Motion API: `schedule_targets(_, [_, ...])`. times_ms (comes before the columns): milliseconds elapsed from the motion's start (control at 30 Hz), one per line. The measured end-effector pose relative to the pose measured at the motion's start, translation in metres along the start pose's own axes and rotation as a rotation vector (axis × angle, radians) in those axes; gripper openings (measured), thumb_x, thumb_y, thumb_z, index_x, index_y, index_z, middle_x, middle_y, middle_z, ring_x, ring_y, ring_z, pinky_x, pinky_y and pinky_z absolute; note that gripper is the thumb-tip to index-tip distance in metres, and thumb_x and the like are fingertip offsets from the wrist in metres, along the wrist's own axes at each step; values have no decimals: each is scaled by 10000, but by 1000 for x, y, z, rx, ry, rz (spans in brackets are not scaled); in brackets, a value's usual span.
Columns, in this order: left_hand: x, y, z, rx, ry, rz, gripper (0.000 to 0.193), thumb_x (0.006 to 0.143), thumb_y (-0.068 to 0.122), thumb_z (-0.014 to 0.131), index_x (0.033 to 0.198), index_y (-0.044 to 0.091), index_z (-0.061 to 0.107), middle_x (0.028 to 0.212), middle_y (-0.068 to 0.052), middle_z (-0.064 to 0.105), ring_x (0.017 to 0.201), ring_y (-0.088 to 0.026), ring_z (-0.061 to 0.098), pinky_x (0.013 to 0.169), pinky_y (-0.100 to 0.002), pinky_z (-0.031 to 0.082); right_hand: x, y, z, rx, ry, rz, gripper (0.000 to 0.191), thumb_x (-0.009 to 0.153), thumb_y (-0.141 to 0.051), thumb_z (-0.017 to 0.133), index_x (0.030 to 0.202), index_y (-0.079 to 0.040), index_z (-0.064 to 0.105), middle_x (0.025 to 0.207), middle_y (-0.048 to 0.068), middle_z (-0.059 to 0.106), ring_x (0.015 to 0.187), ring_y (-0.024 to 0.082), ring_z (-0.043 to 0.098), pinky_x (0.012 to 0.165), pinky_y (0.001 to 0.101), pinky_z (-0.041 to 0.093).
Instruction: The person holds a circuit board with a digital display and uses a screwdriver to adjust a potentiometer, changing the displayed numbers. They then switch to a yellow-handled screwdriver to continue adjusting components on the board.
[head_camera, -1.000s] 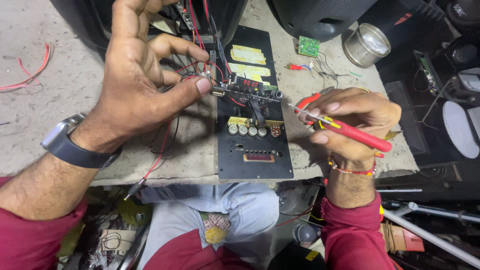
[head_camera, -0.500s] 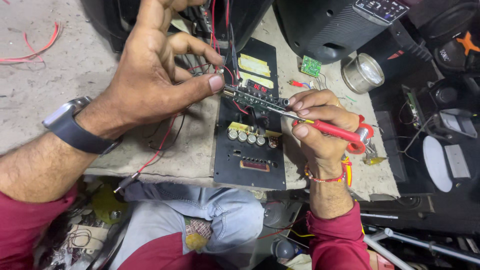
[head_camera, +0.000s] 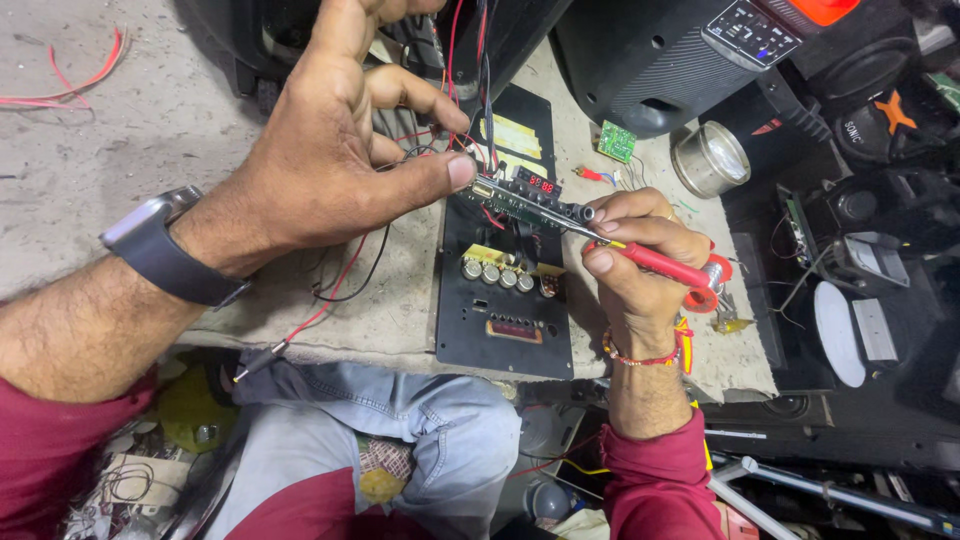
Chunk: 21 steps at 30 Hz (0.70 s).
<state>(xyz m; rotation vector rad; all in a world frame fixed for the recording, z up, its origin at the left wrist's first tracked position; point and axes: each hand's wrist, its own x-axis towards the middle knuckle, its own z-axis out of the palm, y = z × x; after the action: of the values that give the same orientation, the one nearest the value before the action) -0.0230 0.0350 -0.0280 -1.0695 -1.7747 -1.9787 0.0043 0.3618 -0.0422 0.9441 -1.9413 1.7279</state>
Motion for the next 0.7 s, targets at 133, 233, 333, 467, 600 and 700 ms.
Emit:
schedule_targets(133, [0, 0, 0, -30, -17, 20, 854, 906, -41, 799, 1544, 24, 236, 1596, -151, 312, 1178, -180, 667, 762, -207, 678, -1, 0, -1, -20, 1, -2, 235, 841, -37, 868, 1037, 20, 752, 1034, 148, 699, 1002, 248, 697, 935, 333, 573])
schedule_targets(233, [0, 1, -1, -29, -36, 31, 863, 915, -59, 792, 1562, 24, 225, 1632, -144, 284, 1187, -180, 659, 772, -209, 675, -2, -1, -2, -37, -7, -8, 232, 841, -32, 867, 1036, 21, 755, 1036, 144, 701, 1007, 248, 700, 940, 331, 573])
schedule_targets(333, [1, 1, -1, -43, -39, 20, 875, 917, -70, 788, 1574, 25, 219, 1656, -136, 269, 1190, -175, 655, 786, -208, 677, -2, -1, -1, -46, -7, -14, 232, 837, -19, 870, 1035, 19, 754, 1037, 138, 701, 1008, 246, 702, 935, 330, 576])
schedule_targets(467, [2, 1, 0, -59, -32, -24, 884, 902, -57, 791, 1570, 25, 218, 1657, -132, 273, 1177, -161, 653, 785, -200, 680, -2, -1, 0, -38, 4, -15, 239, 830, -10, 873, 1038, 14, 757, 1031, 132, 705, 1004, 246, 706, 930, 332, 583])
schedule_targets(600, [2, 2, -1, -37, -41, 3, 908, 902, -62, 794, 1578, 20, 193, 1666, -140, 248, 1173, -164, 652, 776, -204, 679, -2, 0, -1, -91, -13, -32, 245, 827, -2, 883, 1036, 5, 755, 1032, 124, 705, 1008, 244, 712, 928, 330, 591])
schedule_targets(700, [2, 1, -1, -38, -40, -6, 923, 903, -50, 804, 1576, 16, 175, 1671, -142, 237, 1173, -156, 653, 782, -200, 686, -2, 0, -2, -100, -20, -22, 244, 820, 2, 883, 1031, 1, 760, 1030, 120, 704, 992, 238, 715, 911, 324, 595])
